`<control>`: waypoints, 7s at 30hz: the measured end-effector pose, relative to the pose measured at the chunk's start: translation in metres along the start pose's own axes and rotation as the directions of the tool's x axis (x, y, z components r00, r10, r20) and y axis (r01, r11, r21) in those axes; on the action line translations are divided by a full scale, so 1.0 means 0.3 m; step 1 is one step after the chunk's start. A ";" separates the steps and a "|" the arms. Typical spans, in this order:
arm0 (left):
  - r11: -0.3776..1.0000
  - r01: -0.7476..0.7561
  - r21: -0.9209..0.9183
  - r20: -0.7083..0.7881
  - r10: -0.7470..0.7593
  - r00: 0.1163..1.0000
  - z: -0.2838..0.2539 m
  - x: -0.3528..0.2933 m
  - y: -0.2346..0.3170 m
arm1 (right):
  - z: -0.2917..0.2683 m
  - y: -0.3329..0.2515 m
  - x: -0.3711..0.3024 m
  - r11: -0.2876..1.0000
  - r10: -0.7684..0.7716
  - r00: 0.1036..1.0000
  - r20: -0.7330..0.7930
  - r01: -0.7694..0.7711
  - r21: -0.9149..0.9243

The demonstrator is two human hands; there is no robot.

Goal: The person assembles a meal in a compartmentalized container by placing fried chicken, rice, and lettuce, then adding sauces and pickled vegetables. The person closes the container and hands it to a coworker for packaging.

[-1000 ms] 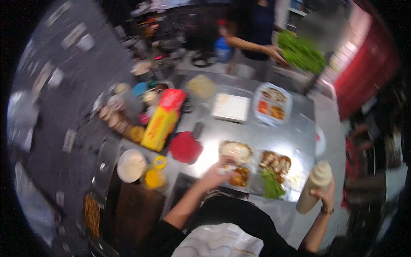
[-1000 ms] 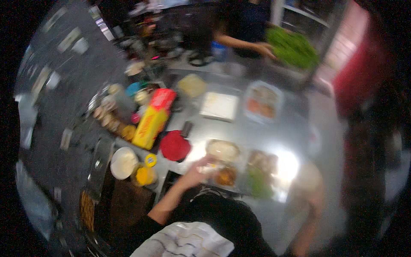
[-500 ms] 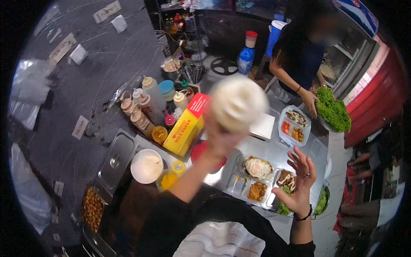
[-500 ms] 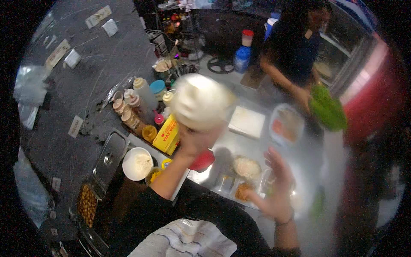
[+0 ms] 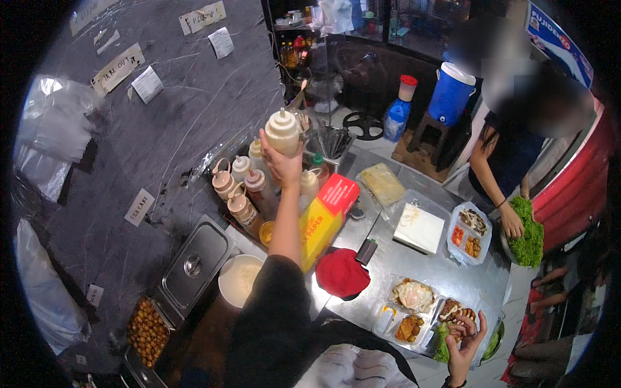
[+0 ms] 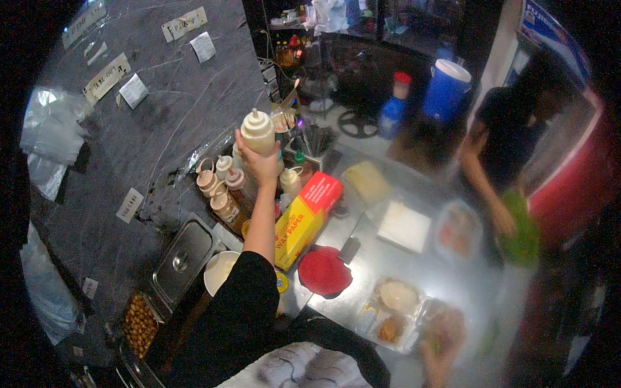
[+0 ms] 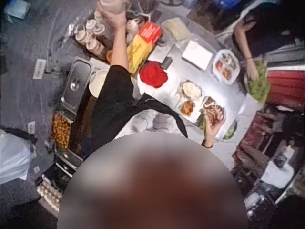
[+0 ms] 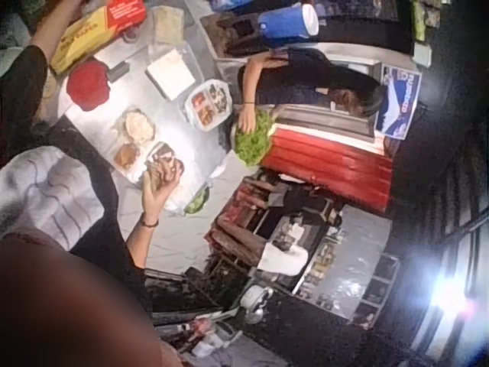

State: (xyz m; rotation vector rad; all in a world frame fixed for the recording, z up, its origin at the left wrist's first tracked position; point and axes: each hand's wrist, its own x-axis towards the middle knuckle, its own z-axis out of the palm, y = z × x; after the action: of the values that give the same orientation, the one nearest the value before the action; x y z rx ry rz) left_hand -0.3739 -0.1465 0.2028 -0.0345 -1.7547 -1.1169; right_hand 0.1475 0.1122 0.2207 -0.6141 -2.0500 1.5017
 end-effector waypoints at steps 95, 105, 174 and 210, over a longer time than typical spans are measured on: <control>0.876 0.336 -0.346 0.518 0.477 -0.710 -1.080 -0.928 1.263 | -0.828 0.290 -0.478 0.839 0.353 0.935 0.029 -0.302 -0.452; 0.795 0.366 -0.483 0.285 0.538 -0.793 -1.058 -0.896 1.402 | -0.644 -0.190 -0.559 0.678 -0.405 0.660 0.633 0.681 -0.277; 0.761 0.645 -0.062 0.966 0.208 -0.152 -0.541 -0.796 0.685 | -0.095 0.023 -0.074 0.880 -0.019 0.981 0.194 0.109 -0.462; 0.948 -0.316 0.046 0.900 -0.177 -0.399 -0.587 -0.890 0.104 | 0.004 0.187 0.305 0.032 0.343 0.764 0.546 0.572 -0.820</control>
State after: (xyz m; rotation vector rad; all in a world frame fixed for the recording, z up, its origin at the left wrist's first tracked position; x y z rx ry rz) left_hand -0.1011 -0.1303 0.0337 -1.4517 -3.4554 -0.3630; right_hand 0.0801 0.1849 0.1796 -0.2605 -3.4923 -0.4204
